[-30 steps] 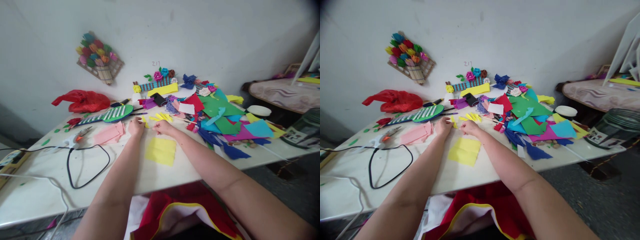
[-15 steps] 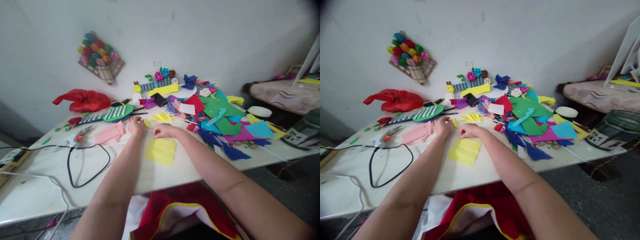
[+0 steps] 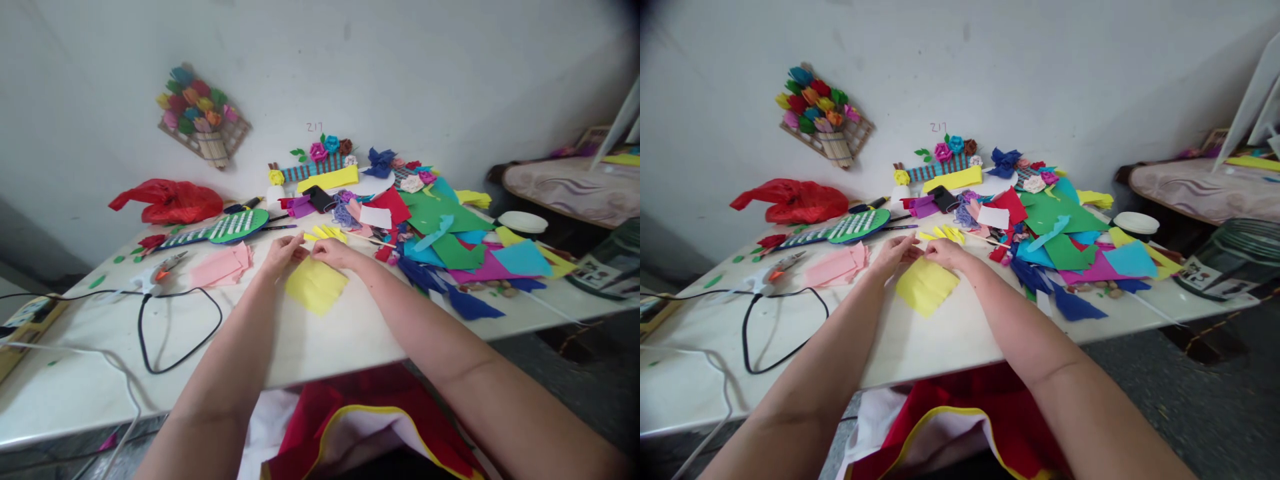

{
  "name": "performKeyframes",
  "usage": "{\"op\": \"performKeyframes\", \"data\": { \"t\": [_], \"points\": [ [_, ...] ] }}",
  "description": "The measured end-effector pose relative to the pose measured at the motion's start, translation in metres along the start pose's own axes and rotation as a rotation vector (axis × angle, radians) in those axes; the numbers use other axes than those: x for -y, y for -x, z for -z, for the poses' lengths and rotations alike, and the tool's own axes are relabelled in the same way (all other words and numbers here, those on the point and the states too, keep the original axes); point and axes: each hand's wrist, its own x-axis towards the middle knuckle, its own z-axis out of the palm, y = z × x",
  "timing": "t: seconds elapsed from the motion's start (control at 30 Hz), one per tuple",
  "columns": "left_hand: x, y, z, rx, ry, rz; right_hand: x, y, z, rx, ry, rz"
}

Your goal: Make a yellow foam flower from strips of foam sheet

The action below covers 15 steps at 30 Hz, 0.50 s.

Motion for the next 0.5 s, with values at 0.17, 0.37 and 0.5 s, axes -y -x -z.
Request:
{"op": "performKeyframes", "data": {
  "t": [0.17,0.37,0.5],
  "points": [
    [-0.001,0.006,0.005,0.265,0.073,0.165,-0.007,-0.004,0.002,-0.187,-0.093,-0.059],
    [0.003,0.006,0.008,0.268,0.067,0.149,0.002,0.002,0.011,-0.239,-0.501,-0.181],
    [0.002,0.006,0.008,0.246,0.098,0.135,0.002,0.009,0.016,-0.126,-0.722,-0.218]
  ]
}}
